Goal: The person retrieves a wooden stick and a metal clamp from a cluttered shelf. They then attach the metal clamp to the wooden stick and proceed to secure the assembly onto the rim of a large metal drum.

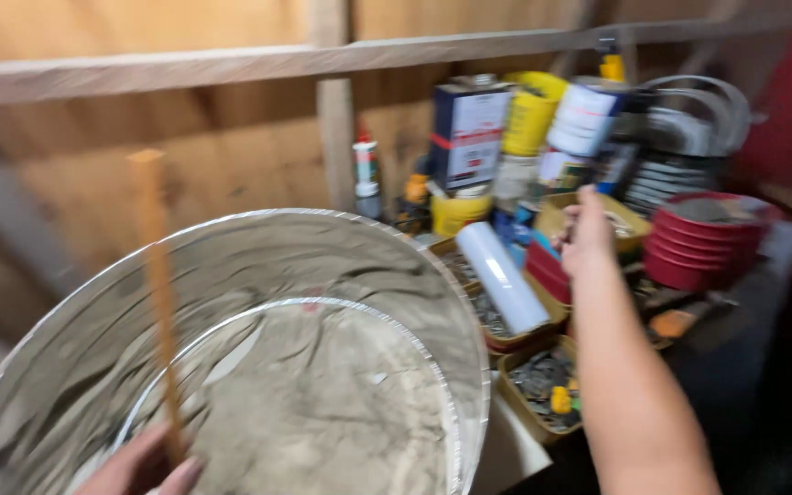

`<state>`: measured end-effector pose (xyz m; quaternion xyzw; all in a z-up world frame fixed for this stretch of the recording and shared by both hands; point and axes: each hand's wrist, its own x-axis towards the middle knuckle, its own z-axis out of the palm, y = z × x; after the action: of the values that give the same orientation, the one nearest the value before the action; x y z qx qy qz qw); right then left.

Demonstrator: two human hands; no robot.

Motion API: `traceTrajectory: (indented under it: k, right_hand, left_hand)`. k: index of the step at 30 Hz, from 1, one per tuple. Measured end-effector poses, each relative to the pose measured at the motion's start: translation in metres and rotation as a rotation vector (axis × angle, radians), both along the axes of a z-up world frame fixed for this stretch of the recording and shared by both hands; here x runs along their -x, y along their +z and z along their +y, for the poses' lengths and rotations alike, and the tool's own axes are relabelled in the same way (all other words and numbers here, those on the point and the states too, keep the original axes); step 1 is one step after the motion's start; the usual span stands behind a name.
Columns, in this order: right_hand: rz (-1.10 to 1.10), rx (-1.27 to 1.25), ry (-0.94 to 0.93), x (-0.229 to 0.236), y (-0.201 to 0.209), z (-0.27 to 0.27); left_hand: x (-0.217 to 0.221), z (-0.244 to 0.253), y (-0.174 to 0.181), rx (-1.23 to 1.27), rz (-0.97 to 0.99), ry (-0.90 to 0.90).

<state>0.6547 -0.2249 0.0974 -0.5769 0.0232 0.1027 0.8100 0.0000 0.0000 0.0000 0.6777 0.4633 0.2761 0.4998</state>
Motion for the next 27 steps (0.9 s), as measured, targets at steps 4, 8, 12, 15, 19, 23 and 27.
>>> traceTrajectory:
  k: [4, 8, 12, 15, 19, 23, 27]
  right_hand:
    - [0.101, -0.354, 0.215, 0.086, 0.054, 0.030]
    - [0.060, -0.531, 0.599, 0.171, 0.088, 0.075]
    - [-0.096, -0.298, 1.005, 0.288, 0.132, 0.099]
    - [-0.103, -0.315, 1.149, 0.310, 0.117, 0.138]
    - [-0.004, -0.327, 1.211, 0.332, 0.104, 0.164]
    - [0.076, -0.344, 1.167, 0.333, 0.085, 0.176]
    - [0.054, -0.318, 1.139, 0.337, 0.068, 0.174]
  left_hand:
    - [-0.010, -0.078, 0.080, -0.599, 0.120, 0.208]
    - [-0.015, -0.089, 0.122, -0.551, 0.253, 0.020]
    - [-0.027, -0.078, 0.161, -0.521, 0.406, -0.138]
    - [-0.042, -0.061, 0.204, -0.573, 0.370, -0.232]
    - [-0.070, -0.021, 0.195, -0.484, 0.390, -0.196]
    - [-0.079, -0.006, 0.170, -0.428, 0.337, -0.224]
    - [-0.078, -0.003, 0.143, -0.363, 0.367, -0.284]
